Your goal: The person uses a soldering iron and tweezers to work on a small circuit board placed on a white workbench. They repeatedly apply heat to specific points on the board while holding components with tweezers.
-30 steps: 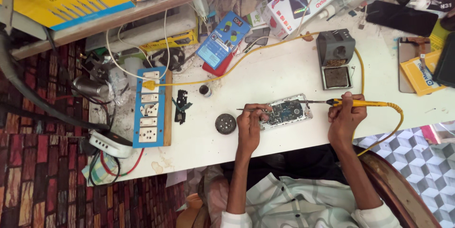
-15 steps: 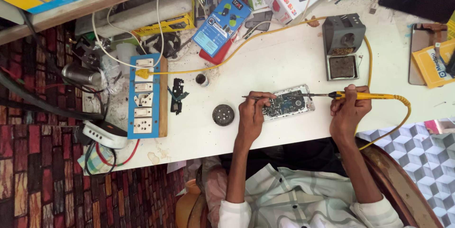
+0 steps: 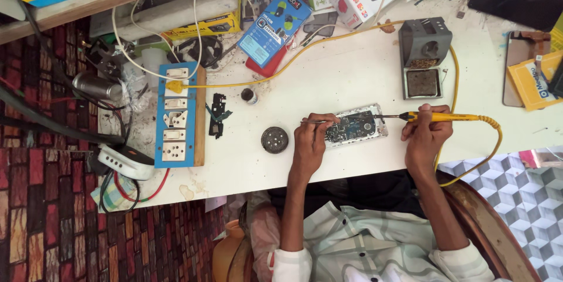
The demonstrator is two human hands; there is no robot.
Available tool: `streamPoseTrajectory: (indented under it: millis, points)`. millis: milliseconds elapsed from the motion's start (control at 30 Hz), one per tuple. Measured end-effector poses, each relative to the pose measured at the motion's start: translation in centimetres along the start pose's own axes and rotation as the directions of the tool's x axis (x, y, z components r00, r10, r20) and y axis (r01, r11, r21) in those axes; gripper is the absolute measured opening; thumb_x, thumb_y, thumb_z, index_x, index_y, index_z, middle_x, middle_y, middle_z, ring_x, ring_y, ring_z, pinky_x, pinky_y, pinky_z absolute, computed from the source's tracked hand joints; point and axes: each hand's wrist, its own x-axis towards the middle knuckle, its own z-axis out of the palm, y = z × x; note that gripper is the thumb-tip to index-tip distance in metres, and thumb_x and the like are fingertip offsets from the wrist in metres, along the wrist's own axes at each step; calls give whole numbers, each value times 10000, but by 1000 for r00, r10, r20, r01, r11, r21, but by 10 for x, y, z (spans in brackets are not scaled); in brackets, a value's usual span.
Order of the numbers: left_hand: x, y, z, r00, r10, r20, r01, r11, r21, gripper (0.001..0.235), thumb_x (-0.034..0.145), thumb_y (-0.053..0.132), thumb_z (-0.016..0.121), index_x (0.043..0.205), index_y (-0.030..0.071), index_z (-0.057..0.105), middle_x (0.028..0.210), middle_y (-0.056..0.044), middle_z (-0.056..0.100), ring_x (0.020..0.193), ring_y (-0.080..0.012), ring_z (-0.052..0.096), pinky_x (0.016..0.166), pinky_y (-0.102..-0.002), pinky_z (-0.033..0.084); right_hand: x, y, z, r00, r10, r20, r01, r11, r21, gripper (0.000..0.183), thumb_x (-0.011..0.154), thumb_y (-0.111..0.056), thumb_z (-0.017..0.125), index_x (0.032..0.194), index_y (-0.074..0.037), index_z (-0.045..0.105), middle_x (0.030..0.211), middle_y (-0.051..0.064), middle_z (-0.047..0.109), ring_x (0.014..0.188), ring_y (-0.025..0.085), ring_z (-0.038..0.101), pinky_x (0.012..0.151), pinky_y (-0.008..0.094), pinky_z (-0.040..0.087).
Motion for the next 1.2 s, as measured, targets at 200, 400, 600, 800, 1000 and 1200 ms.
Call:
streamPoseTrajectory:
  millis: [200,400,600,800,1000,1200]
  points:
    - [0,-1,0,990,140,-26,-140,990,1,95,1088,29,489,1067,13,580,1099,-82,741,897,-241,708,883,-354,528,0,-1,-2,998,10,60,-11,1000,11,244,1145,-196,569,1002,-61,426,688,41,500,521,123,549,459,254,424]
    - [-1,1,-1,1000,6,2,-6,1000,11,143,1076,46,502,1032,18,636,1058,-69,760,818,-207,660,762,-328,529,0,0,0,998,11,65,-9,1000,-19,244,1138,-196,572,1004,-63,418,690,36,498,501,135,555,446,246,389]
    - [0,4,-2,994,-108,18,108,994,-20,173,1067,55,502,992,-13,643,1036,-68,774,595,-163,520,659,-320,480,-2,-3,0,996,-11,87,14,999,-42,232,1160,-182,557,1009,-50,441,678,36,474,499,140,538,464,256,404]
    - [1,5,-2,990,-144,15,144,987,-74,180,1076,72,511,999,-15,649,1017,-69,763,594,-152,503,661,-321,483,-3,-6,2,998,-27,51,32,993,-117,215,1167,-184,525,1021,-57,431,644,48,492,499,146,542,474,256,390]
    - [1,2,-2,998,-60,7,61,997,-41,160,1081,75,505,1015,-13,621,1041,-57,767,590,-147,519,734,-328,491,-2,-6,0,1000,0,22,2,999,-54,215,1159,-182,531,1020,-69,412,646,43,460,475,138,493,459,273,410]
    - [0,5,-3,996,-94,-3,94,995,-28,173,1072,76,513,1007,6,658,1005,-46,763,624,-151,524,701,-326,484,-1,-1,-1,999,-33,37,33,999,-11,188,1166,-154,535,1041,-56,435,696,49,464,492,137,478,490,292,442]
